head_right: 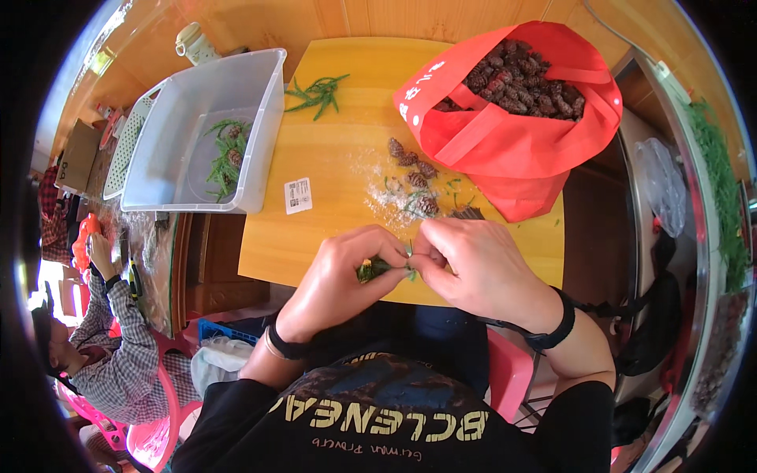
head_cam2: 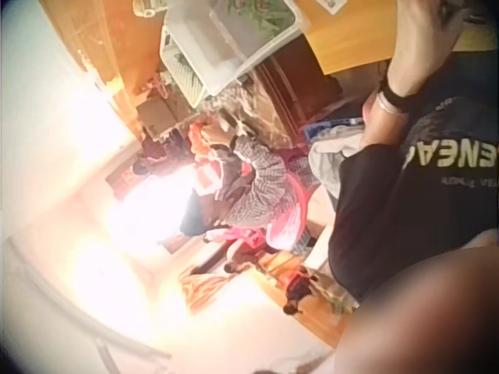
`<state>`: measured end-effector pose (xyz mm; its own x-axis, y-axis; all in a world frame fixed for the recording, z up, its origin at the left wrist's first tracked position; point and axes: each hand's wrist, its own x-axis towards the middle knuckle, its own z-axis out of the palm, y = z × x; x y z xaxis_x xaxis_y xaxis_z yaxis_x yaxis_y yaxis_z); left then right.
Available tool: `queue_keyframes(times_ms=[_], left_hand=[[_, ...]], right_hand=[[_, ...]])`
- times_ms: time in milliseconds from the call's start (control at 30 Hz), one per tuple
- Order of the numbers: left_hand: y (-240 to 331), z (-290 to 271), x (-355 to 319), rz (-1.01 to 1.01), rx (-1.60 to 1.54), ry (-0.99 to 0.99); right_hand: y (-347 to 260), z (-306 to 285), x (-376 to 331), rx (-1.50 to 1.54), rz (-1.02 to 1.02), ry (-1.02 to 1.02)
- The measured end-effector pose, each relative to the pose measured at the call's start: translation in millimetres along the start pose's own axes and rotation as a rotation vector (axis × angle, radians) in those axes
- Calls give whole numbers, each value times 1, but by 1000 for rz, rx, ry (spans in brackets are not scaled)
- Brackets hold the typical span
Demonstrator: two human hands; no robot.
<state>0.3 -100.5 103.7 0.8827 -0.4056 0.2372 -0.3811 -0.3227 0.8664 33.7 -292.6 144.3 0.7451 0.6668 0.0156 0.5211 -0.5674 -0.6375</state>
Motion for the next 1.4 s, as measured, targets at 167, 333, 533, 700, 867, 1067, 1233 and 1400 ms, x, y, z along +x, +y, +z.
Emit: queue_keyframes(times_ms=[167,333,533,700,867,1067,1233,1400], left_hand=[[-6,-8,-3,-301,-881,-95],[-16,-5,-2,-299,-1066,-213],[-13,-3,1,-302,-1123,-277],[-2,-2,3,-295,-927,-170],[3,1,6,-59,-225,8],[-12,-4,3,-293,-907,-173],[-6,-3,6,-329,-855,-156],[4,5,7,-78,-190,-19]], right_hand=[[-1,-13,-7,254,-128,58],[-3,-21,-2,-87,-459,126],[3,-17,1,-133,-558,144],[0,-18,5,-242,-574,167],[5,-14,5,-298,-408,180],[4,-18,-2,43,-207,42],[5,-15,-1,30,-180,89],[7,-8,1,-126,-87,86]])
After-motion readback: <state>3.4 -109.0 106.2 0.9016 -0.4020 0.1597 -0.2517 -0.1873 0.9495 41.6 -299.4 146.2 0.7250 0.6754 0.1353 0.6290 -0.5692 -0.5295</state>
